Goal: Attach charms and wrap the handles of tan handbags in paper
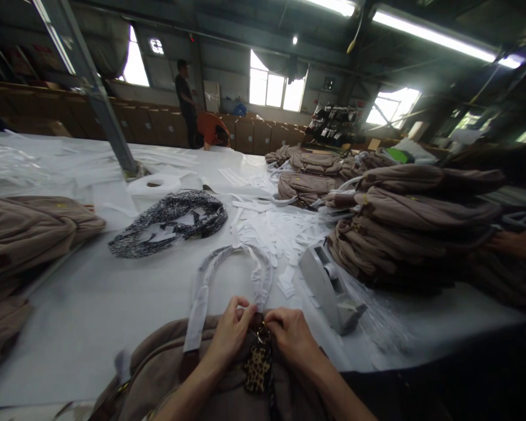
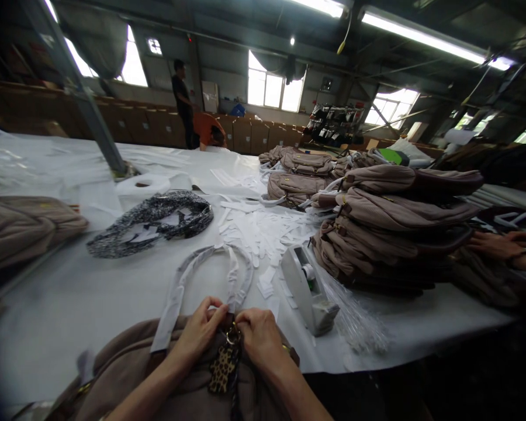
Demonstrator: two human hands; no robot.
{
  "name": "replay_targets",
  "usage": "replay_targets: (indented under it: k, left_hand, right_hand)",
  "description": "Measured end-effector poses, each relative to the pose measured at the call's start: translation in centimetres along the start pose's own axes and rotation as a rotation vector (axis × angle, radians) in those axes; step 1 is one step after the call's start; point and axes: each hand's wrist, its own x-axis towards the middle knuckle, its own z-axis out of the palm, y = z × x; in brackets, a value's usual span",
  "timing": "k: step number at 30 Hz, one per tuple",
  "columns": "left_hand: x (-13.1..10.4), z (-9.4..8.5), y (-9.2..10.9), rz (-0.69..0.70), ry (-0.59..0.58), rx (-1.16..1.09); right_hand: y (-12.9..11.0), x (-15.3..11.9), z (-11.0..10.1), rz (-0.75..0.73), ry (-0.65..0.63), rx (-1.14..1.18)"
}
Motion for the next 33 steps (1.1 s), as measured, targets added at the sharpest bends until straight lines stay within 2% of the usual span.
replay_targets:
  k: [2, 3, 7, 9, 17, 25, 30, 33]
  left_hand:
    - [-0.9, -0.2, 0.2, 0.116, 0.091, 0.203]
    - [-1.4, -0.2, 0.3, 0.168, 0.097, 0.282]
    - [-3.1, -0.2, 0.8, 0.281, -0.005, 0.449]
    - [-3.5, -0.2, 0.8, 0.307, -0.012, 0.515]
    - [-3.5, -0.1, 0.3, 0.217, 0.015, 0.545]
    - [-3.0, 0.3, 1.8, 0.168, -0.052, 0.583]
    - [-2.5, 0.1, 1.8, 0.204, -0.044, 0.644]
    - [-2.5, -0.1, 2.1, 0.237, -0.055, 0.587]
  right_hand:
    - [-0.1, -0.1, 0.0, 0.024, -0.003, 0.024]
    - [-0.2, -0.2, 0.0, 0.033, -0.006, 0.031]
    - [-0.4, -0.4, -0.2, 0.041, -0.019, 0.038]
    - [-0.4, -0.5, -0.2, 0.035, -0.035, 0.037]
    - [-0.5, -0.9, 0.5, 0.059, 0.04, -0.033]
    - [-0.5, -1.5, 1.4, -0.008, 0.086, -0.074]
    - [-0.2, -1.8, 1.5, -0.018, 0.09, -0.049]
    - [-0.4, -1.7, 1.2, -0.033, 0.099, -0.015]
